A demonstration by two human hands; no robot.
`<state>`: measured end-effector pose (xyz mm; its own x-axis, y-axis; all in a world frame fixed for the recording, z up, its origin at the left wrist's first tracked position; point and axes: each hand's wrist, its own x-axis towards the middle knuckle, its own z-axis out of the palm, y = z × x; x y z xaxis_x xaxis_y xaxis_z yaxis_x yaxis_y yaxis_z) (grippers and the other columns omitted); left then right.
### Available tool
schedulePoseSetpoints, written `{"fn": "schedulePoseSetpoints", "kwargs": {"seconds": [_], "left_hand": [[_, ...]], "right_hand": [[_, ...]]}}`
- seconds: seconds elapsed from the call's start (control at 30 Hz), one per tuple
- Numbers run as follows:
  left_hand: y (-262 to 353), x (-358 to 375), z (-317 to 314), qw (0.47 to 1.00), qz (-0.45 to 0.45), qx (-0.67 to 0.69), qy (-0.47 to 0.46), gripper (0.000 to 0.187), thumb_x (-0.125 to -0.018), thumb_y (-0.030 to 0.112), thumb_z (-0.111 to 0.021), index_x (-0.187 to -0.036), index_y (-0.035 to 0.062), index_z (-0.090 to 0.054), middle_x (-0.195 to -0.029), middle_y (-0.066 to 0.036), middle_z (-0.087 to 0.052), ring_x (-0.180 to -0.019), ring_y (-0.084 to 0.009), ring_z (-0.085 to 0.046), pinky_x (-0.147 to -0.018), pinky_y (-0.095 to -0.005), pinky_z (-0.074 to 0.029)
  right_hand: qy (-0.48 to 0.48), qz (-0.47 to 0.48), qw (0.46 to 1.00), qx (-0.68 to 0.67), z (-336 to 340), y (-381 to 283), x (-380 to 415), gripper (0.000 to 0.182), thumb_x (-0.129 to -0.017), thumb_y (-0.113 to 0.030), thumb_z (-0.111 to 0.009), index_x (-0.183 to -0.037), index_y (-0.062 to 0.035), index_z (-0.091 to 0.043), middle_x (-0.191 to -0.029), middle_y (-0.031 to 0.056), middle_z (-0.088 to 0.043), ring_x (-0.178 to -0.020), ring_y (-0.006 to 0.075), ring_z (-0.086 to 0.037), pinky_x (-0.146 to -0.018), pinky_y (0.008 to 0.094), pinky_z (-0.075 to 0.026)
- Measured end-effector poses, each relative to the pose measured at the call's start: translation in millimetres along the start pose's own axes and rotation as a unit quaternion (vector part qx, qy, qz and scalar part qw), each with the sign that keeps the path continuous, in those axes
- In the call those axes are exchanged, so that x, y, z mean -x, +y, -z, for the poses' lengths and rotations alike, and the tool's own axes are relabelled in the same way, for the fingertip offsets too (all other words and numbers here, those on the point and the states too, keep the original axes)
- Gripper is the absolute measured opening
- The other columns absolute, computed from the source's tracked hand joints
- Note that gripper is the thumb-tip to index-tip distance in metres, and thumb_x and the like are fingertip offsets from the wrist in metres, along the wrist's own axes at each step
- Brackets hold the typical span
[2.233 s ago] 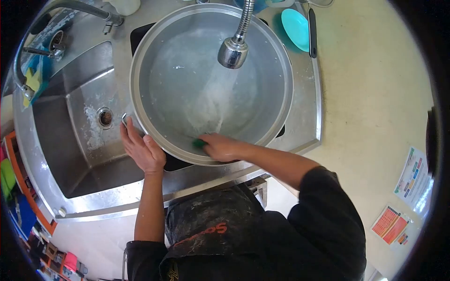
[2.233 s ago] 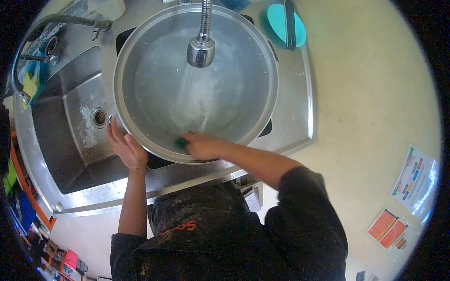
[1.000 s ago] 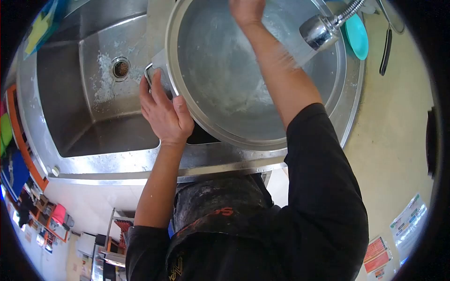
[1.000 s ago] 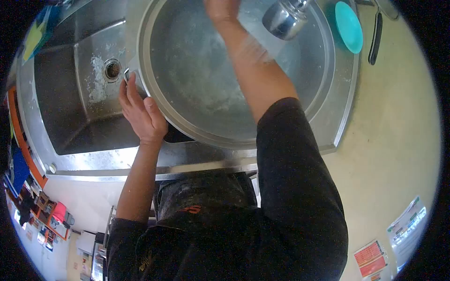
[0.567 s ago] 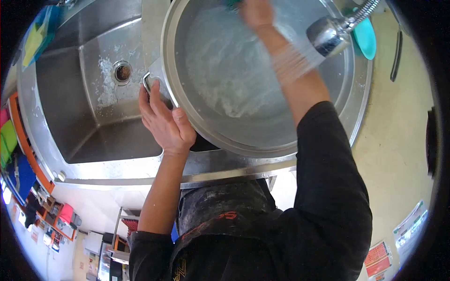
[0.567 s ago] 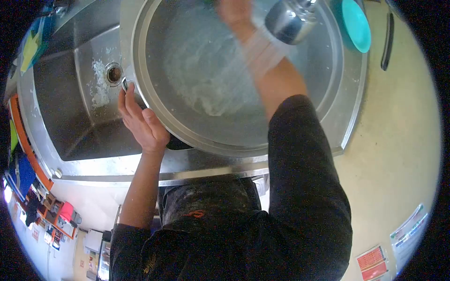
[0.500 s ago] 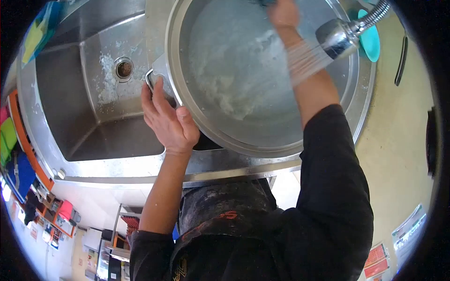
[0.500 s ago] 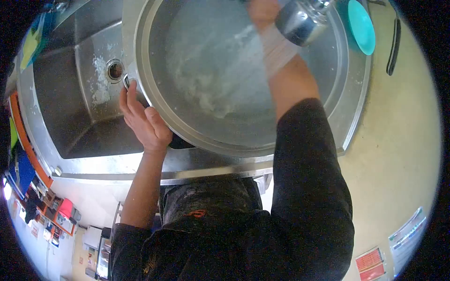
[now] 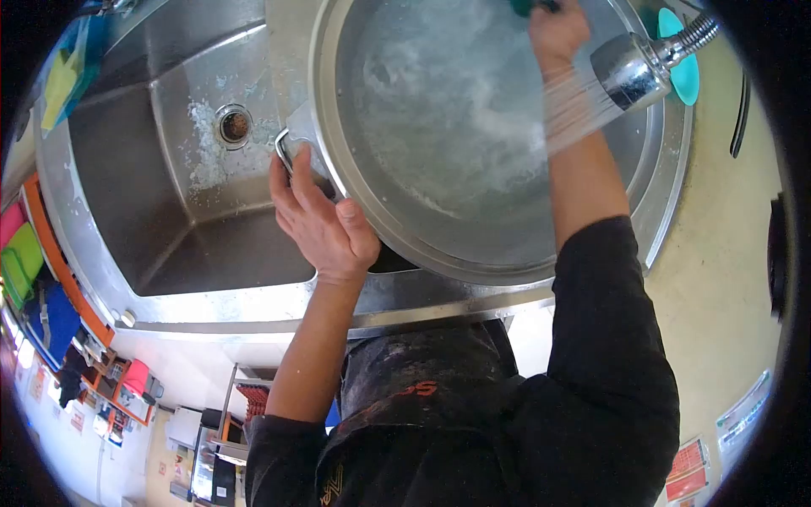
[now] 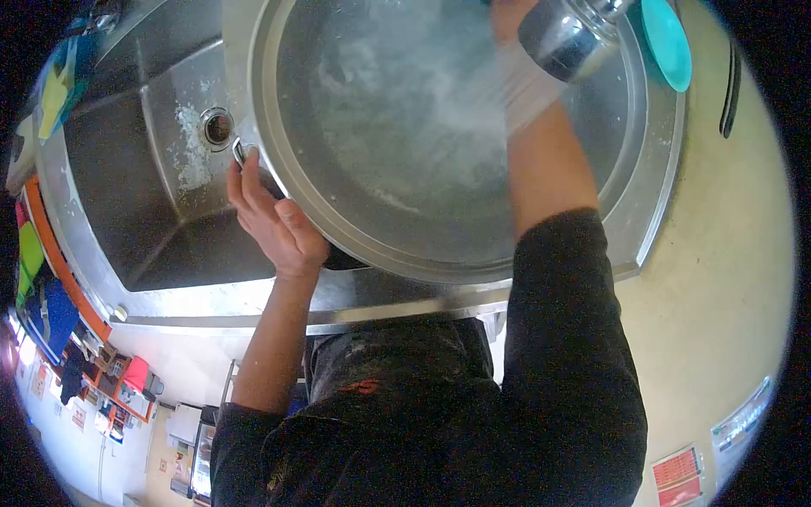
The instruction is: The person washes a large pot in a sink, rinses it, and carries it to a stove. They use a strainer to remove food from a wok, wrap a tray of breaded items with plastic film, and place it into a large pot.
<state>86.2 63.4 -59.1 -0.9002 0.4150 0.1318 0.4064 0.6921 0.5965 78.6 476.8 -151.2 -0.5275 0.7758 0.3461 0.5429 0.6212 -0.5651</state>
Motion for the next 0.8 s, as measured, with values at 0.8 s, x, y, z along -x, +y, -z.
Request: {"fn": "schedulePoseSetpoints", "kwargs": {"seconds": [0.8], "left_hand": [[6, 3, 3, 1.0, 0.013, -0.018, 0.004, 0.064, -0.099, 0.049, -0.024, -0.144, 0.0056, -0.038, -0.141, -0.03, -0.036, -0.133, -0.0462, -0.035, -0.106, -0.0534, -0.026]], "right_hand": [[-0.042, -0.03, 0.994, -0.093, -106, -171, 127, 0.039, -0.084, -0.01, -0.055, -0.12, 0.0059, -0.052, -0.115, 0.0301, -0.057, -0.113, 0.0435, -0.055, -0.096, 0.0457, -0.043]]}}
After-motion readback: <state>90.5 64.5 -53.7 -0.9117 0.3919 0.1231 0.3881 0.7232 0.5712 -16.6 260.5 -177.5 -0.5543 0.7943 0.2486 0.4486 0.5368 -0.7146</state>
